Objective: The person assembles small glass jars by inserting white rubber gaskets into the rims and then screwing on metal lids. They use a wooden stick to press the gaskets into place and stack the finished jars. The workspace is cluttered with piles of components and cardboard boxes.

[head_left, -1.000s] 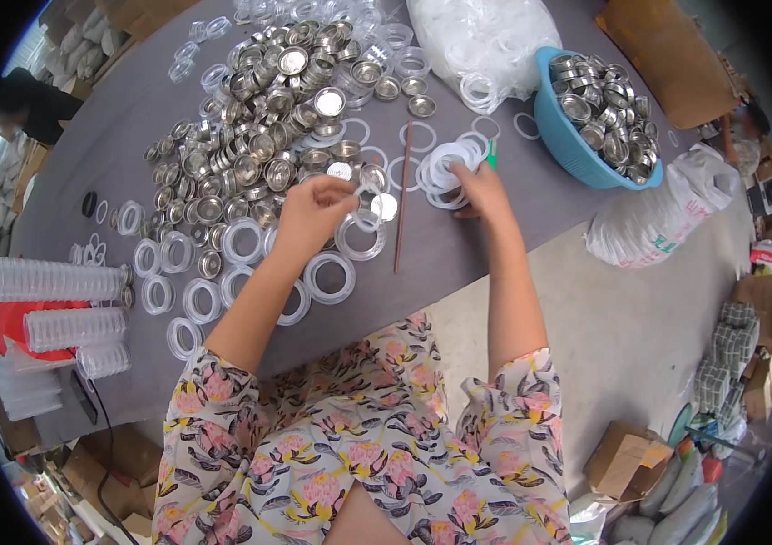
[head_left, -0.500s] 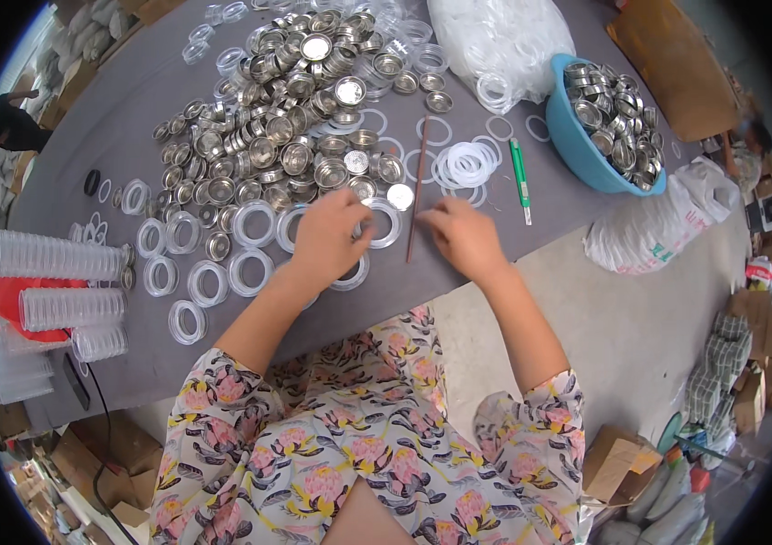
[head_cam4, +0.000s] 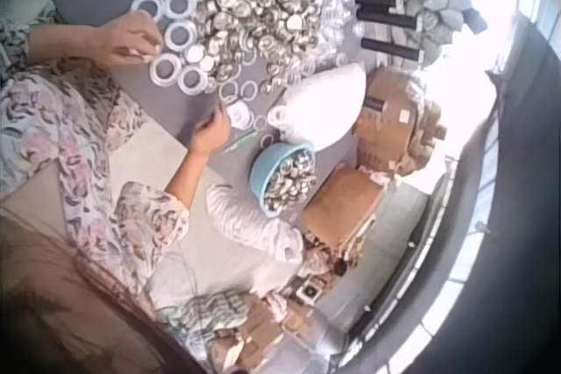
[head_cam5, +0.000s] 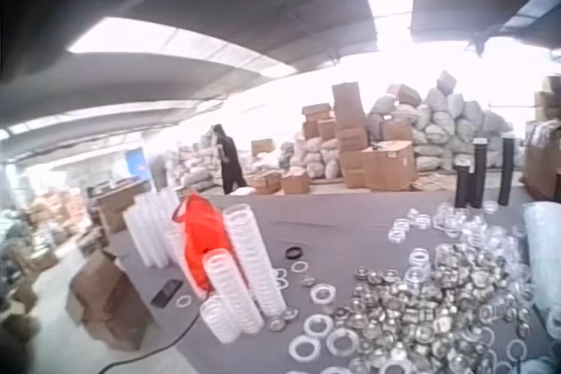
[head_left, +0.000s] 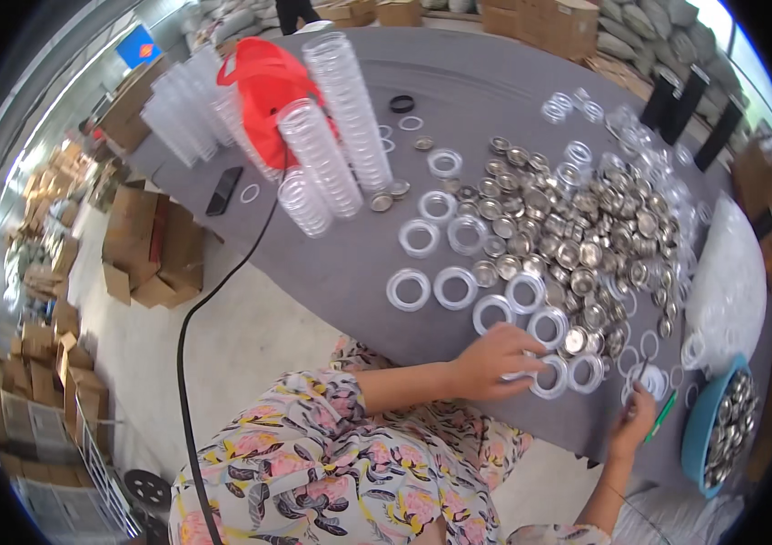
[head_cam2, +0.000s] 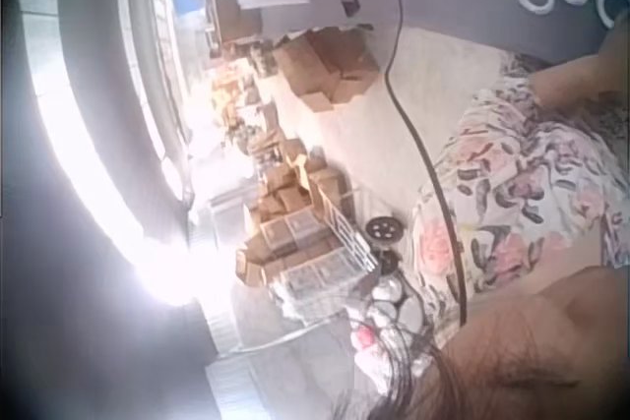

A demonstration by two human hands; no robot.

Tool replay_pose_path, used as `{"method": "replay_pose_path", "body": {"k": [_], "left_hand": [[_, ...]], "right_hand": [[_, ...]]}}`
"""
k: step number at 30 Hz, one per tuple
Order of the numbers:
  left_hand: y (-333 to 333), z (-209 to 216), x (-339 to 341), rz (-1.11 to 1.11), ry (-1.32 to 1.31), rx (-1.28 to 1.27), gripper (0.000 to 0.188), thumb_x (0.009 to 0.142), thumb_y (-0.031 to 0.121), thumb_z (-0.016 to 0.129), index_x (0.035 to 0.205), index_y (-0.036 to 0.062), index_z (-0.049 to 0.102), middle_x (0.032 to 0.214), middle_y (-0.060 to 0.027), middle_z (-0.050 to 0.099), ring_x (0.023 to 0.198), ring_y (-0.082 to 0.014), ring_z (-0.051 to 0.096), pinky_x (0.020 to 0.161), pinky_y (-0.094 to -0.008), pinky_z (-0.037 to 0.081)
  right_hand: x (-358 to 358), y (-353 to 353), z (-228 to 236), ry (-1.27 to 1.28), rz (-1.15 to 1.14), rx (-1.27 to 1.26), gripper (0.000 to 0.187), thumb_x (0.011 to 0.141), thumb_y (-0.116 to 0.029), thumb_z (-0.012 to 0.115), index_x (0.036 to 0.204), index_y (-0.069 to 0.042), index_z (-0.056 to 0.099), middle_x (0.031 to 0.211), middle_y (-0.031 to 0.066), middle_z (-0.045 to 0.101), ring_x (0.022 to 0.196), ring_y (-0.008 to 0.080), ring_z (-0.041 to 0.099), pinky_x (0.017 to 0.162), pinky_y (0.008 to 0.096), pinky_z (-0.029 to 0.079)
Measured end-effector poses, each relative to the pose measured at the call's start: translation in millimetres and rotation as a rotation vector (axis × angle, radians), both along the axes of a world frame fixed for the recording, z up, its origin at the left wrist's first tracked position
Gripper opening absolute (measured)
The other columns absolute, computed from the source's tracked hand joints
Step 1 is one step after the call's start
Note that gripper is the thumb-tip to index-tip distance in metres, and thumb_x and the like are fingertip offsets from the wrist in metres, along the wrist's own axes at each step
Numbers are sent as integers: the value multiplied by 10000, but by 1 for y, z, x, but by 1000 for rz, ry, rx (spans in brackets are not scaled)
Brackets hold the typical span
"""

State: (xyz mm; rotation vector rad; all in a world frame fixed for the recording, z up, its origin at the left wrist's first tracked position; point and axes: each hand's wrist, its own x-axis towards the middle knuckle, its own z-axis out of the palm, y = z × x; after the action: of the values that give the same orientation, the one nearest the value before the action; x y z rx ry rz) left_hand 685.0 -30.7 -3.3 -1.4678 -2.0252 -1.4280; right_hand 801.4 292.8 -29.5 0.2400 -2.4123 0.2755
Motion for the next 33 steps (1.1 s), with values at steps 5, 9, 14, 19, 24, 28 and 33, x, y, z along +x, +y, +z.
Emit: {"method": "replay_pose_path", "body": {"k": [5,9,14,19,24,28,33], "left_hand": [[-82,-21,5,459,-111,-138,451,707,169,720,1126,121,562,1204,-114,490,1136,-301,439,937,-434,337],[-105,-41,8,522,-147,-277,414,722,215,713,1102,136,566,1227,-113,470,1209,-314,386,985,-482,294],[-110,-43,-4,468,-42,-355,337,721,230,707,1021,147,578,1219,-102,478,1226,-322,372,996,-522,268],[-127,-37,2,559,-70,-271,414,689,185,712,1073,122,571,1217,-133,463,1192,-341,390,975,-498,290],[-146,-51,3,715,-199,-86,676,640,203,770,1231,78,465,1276,-167,415,1191,-352,379,986,-464,298],[-140,-53,-21,761,-253,-110,797,626,240,786,1292,50,392,1300,-186,401,1214,-352,369,995,-459,304],[-143,-55,-29,527,-392,-148,774,633,226,770,1280,22,397,1264,-182,459,1178,-326,435,996,-457,316]], "right_hand": [[0,-58,81,556,-196,-673,177,917,-142,415,1027,-4,423,917,134,534,706,177,481,604,280,433],[14,-111,91,302,-110,-876,186,908,-153,404,1006,5,406,881,115,495,710,149,464,569,259,408],[4,-153,39,114,16,-925,142,855,-73,434,968,7,398,850,99,469,708,154,453,632,270,398],[-11,-175,29,-27,11,-620,106,784,-4,450,686,27,477,694,126,478,688,237,459,654,357,386],[-13,-199,30,130,36,-1398,496,982,-342,328,579,-55,353,599,90,454,527,153,409,489,263,332],[-21,-209,12,43,58,-1443,551,978,-427,305,543,-89,306,537,55,378,456,131,327,424,253,255],[-22,-222,33,151,207,-1700,607,969,-485,269,484,-122,242,464,16,304,422,112,245,394,264,183]]}}
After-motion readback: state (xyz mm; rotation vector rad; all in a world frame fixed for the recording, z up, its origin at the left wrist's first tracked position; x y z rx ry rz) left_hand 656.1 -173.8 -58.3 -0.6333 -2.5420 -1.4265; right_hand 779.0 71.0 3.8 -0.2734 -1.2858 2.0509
